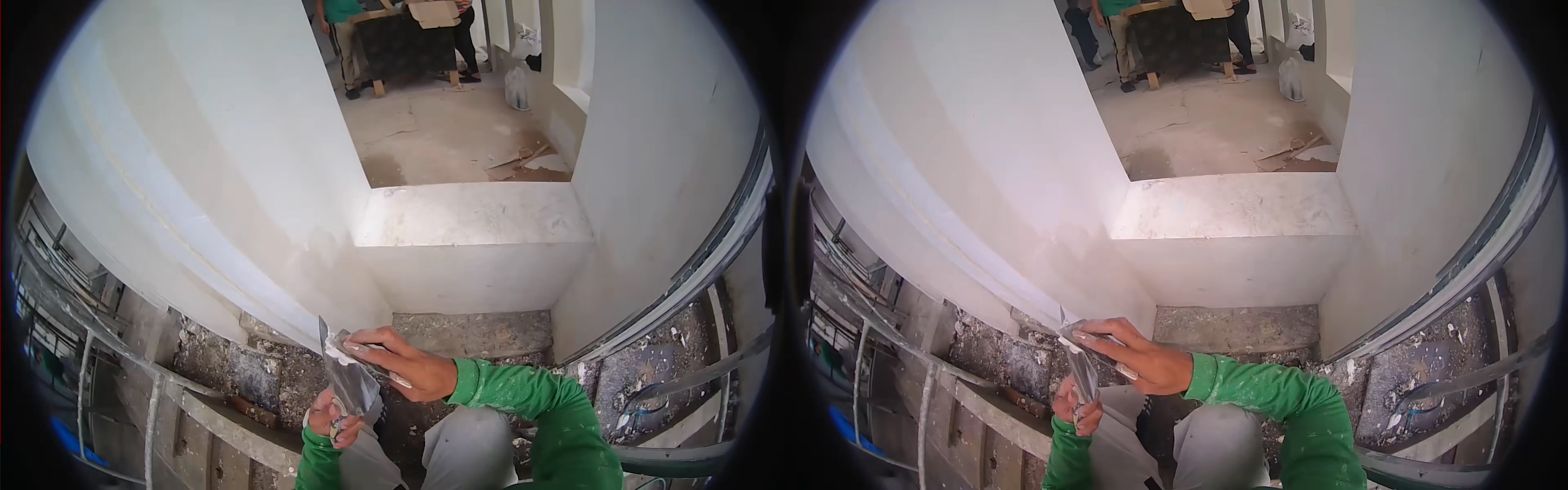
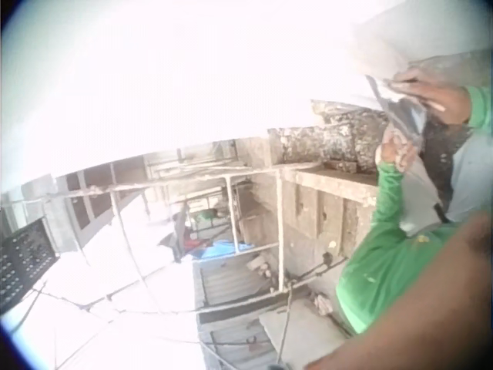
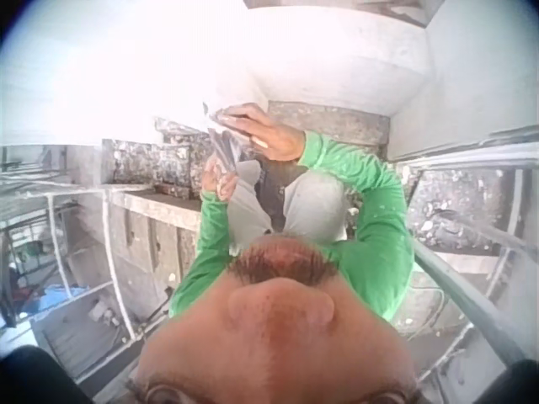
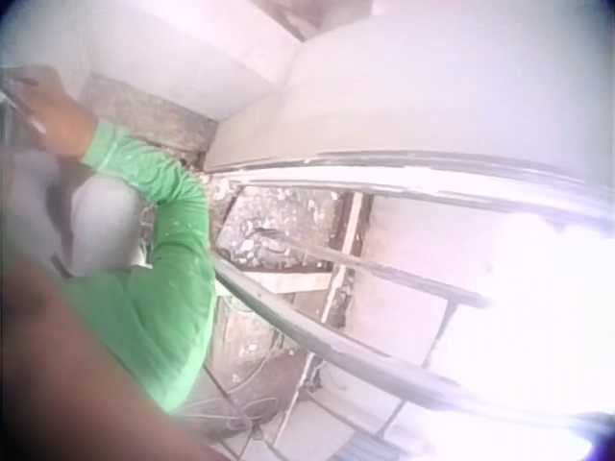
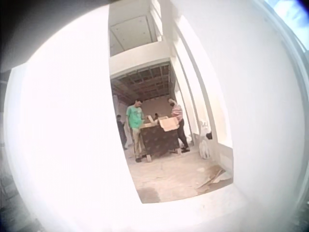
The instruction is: The person applies white plaster to a wall and ceiling using a trowel and a smaller finishing tool. They repeatedly scoop plaster from the trowel and smooth it onto the surfaces, working on different sections of the wall and ceiling.
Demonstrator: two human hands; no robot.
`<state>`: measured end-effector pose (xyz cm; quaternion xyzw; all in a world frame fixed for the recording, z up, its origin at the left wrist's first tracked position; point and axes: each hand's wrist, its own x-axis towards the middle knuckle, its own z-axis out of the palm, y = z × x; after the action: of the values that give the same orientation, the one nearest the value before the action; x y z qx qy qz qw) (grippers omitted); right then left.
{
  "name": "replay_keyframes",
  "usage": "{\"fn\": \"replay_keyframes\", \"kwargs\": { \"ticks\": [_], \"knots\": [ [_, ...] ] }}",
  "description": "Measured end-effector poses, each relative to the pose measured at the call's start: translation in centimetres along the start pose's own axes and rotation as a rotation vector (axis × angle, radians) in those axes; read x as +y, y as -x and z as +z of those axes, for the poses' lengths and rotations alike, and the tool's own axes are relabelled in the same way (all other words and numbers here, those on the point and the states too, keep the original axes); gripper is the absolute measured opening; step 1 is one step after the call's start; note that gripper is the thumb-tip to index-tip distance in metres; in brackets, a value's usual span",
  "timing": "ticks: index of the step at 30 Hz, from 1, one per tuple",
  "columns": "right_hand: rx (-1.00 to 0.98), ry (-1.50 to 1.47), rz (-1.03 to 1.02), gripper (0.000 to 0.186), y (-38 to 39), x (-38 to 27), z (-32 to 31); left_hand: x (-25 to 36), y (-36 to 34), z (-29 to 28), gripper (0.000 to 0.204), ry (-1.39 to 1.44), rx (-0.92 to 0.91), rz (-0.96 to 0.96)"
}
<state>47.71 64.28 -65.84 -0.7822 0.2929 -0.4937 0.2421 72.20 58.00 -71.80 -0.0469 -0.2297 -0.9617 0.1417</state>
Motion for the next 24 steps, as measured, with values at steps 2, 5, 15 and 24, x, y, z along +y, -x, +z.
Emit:
{"fn": "replay_keyframes", "kwargs": {
  "ticks": [2, 5, 15, 24],
  "knots": [
    [-0.043, 0.231, 0.068, 0.067, 1.3, 1.5, -1.2, 1.3, -0.1, 1.0, 0.043, -0.158, 0.068, 0.056],
    [0.233, 0.176, 0.25, 0.049, 3.6, 3.2, -2.7, 2.9, -0.8, 3.1, 0.038, -0.753, 0.299, 0.214],
    [0.542, -1.577, 0.718, 0.028, 2.7, -0.3, -0.7, 0.8, -5.8, 0.4, 0.077, -2.342, 0.273, 0.643],
    [0.749, -0.613, 0.424, 0.039, 3.3, -4.5, -3.5, -4.1, 0.7, -1.1, 0.034, -0.848, 0.573, 0.111]
  ]
}}
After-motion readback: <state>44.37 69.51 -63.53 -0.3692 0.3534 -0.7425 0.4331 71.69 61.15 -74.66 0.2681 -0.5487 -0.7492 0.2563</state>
